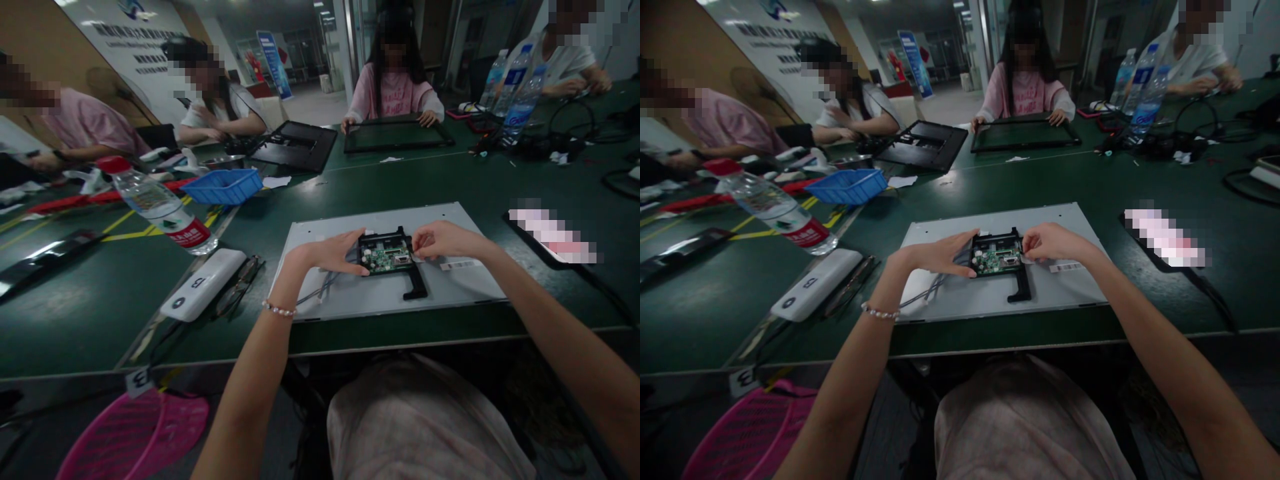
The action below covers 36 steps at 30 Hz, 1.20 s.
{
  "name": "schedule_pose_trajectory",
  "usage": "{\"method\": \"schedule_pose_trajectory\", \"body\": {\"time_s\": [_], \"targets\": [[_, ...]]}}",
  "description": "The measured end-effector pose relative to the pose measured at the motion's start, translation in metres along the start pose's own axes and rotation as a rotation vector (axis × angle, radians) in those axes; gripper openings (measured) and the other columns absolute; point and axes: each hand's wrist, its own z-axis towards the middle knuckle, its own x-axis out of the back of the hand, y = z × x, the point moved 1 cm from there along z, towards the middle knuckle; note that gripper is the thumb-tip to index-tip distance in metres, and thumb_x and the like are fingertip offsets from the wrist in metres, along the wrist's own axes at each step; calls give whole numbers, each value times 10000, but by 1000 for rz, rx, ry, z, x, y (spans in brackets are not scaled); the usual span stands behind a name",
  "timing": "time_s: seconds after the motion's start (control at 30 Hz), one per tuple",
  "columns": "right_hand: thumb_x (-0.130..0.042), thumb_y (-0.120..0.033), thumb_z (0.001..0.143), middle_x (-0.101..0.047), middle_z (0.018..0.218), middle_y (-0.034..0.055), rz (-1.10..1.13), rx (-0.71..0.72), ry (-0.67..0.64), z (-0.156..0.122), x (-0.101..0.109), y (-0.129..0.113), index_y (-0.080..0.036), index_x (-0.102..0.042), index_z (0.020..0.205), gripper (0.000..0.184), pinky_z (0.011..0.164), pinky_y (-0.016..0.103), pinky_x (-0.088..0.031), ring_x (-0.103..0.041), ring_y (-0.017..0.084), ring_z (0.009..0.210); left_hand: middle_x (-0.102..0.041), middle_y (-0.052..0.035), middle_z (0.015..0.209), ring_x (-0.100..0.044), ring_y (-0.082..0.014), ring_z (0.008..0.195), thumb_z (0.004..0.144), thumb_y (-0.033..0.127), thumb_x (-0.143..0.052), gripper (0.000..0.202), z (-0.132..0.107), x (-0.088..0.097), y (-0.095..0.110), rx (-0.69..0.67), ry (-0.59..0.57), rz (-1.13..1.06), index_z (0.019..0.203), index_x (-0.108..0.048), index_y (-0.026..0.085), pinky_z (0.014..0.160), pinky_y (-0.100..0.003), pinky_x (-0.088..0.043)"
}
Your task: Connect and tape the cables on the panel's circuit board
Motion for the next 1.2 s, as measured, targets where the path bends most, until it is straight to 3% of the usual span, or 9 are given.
{"method": "schedule_pose_trajectory", "body": {"time_s": [0.17, 0.47, 0.83, 1.2], "targets": [[-639, -292, 704, -698, 769, 35, -39, 3, 16, -3, 0, -5, -181, -640, 791, 141, 591, 268, -485, -627, 150, 614, -125, -179, 1559, -198, -319, 1421, 740, 730, -521, 1092, -1, 1, 4, -4, -4, -9, 1495, -8, 131, 1140, -384, -181], [-639, -296, 692, -704, 802, 31, -13, 27, 11, -4, 2, -3, -186, -663, 803, 158, 623, 276, -484, -636, 159, 655, -118, -178, 1562, -199, -298, 1424, 731, 735, -529, 1110, -1, 3, 5, 10, -19, -15, 1489, -27, 97, 1144, -333, -172], [-637, -263, 680, -707, 784, 21, -57, 81, -17, -3, 0, -3, -191, -681, 809, 154, 695, 268, -479, -649, 178, 747, -133, -160, 1563, -207, -306, 1419, 723, 743, -519, 1103, -1, 1, 2, 8, -6, -6, 1494, -22, 130, 1142, -352, -178], [-653, -331, 693, -694, 757, 31, 22, 58, -12, -8, 2, -8, -172, -674, 815, 201, 634, 271, -469, -619, 157, 668, -103, -193, 1560, -190, -302, 1424, 734, 724, -536, 1127, 0, 0, -1, 1, 4, -37, 1492, -9, 78, 1144, -333, -166]]}}
